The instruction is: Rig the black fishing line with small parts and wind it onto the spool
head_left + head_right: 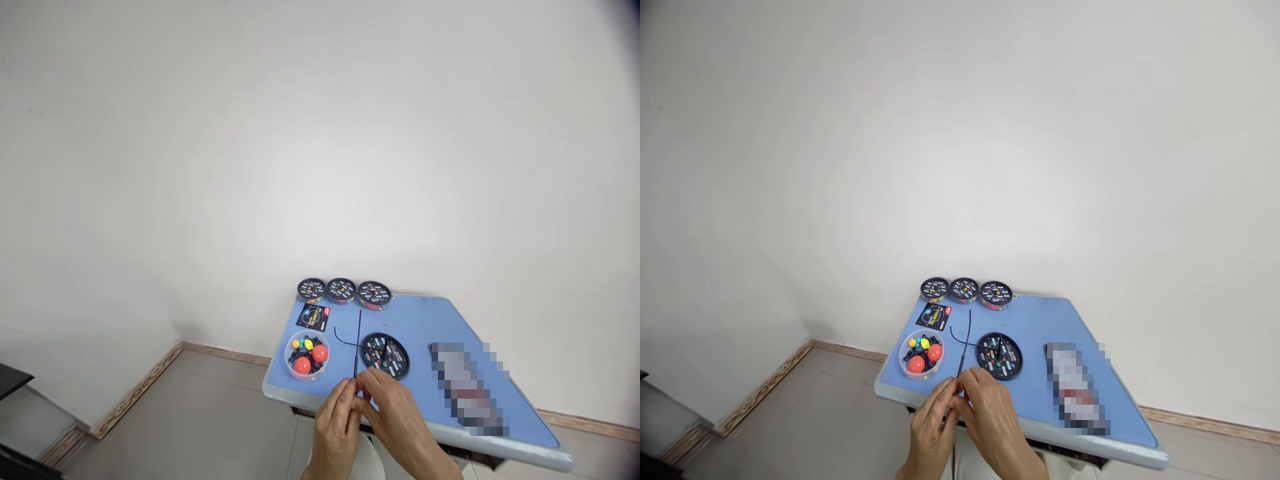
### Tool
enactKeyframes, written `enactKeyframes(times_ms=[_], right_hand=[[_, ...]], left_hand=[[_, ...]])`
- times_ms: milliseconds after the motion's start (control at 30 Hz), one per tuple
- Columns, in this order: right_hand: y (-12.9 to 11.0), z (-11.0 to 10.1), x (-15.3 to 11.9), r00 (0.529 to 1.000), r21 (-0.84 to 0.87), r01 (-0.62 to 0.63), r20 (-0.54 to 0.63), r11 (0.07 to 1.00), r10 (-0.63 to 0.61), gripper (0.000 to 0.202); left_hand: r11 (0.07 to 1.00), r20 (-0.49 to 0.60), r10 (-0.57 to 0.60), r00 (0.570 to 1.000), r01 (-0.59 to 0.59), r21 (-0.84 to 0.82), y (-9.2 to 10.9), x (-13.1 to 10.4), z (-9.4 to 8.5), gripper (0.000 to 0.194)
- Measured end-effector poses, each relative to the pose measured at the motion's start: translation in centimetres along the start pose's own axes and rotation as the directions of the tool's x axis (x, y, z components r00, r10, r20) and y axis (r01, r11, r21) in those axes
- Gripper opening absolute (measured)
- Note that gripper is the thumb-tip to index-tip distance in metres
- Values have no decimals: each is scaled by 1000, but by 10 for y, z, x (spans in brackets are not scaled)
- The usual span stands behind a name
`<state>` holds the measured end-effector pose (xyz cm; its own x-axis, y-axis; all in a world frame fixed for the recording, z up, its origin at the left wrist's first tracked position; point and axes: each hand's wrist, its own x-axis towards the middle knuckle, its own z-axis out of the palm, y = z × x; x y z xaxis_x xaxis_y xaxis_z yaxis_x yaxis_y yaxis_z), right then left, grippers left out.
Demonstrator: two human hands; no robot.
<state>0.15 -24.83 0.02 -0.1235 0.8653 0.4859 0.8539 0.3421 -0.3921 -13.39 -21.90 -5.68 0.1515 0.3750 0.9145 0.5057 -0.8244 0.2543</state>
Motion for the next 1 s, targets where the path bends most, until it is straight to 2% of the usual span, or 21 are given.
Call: enactKeyframes(times_ms=[133, 300, 467, 533, 600, 667, 733, 800, 867, 1000], right_hand=[[-3, -7, 3, 995, 63, -23, 101, 998, 16, 13], [-8, -12, 4, 990, 139, -45, 136, 989, 26, 14], [-13, -14, -1, 987, 342, -67, 161, 937, 12, 24], [-12, -13, -3, 988, 443, -123, 141, 888, 67, 33], [-7, -13, -6, 973, 548, -225, 79, 806, 218, 44], [-1, -13, -8, 918, 657, -320, 38, 683, 394, 49], [3, -14, -11, 859, 756, -388, 90, 527, 504, 51], [3, -15, -17, 821, 821, -433, 188, 372, 540, 52], [-1, -15, -24, 795, 859, -439, 235, 263, 560, 51], [-9, -10, -39, 764, 905, -390, 213, 173, 609, 47]], left_hand=[[1000, 15, -18, 1000, 18, -12, 0, -1, -3, 40], [1000, -10, -17, 1000, 17, -23, -1, 0, -6, 36], [994, -37, -52, 998, 49, -93, 1, 11, -16, 31], [990, -55, -84, 995, 76, -120, 2, 13, -21, 28], [978, -57, -123, 991, 111, -176, 5, 11, -26, 29], [954, -45, -180, 983, 163, -252, 8, 5, -29, 29], [925, -33, -232, 972, 210, -316, 12, -3, -30, 25], [908, -29, -260, 965, 234, -347, 18, -11, -29, 21], [903, -34, -266, 963, 237, -358, 24, -17, -27, 19], [879, -28, -317, 948, 283, -385, 39, -22, -28, 17]])
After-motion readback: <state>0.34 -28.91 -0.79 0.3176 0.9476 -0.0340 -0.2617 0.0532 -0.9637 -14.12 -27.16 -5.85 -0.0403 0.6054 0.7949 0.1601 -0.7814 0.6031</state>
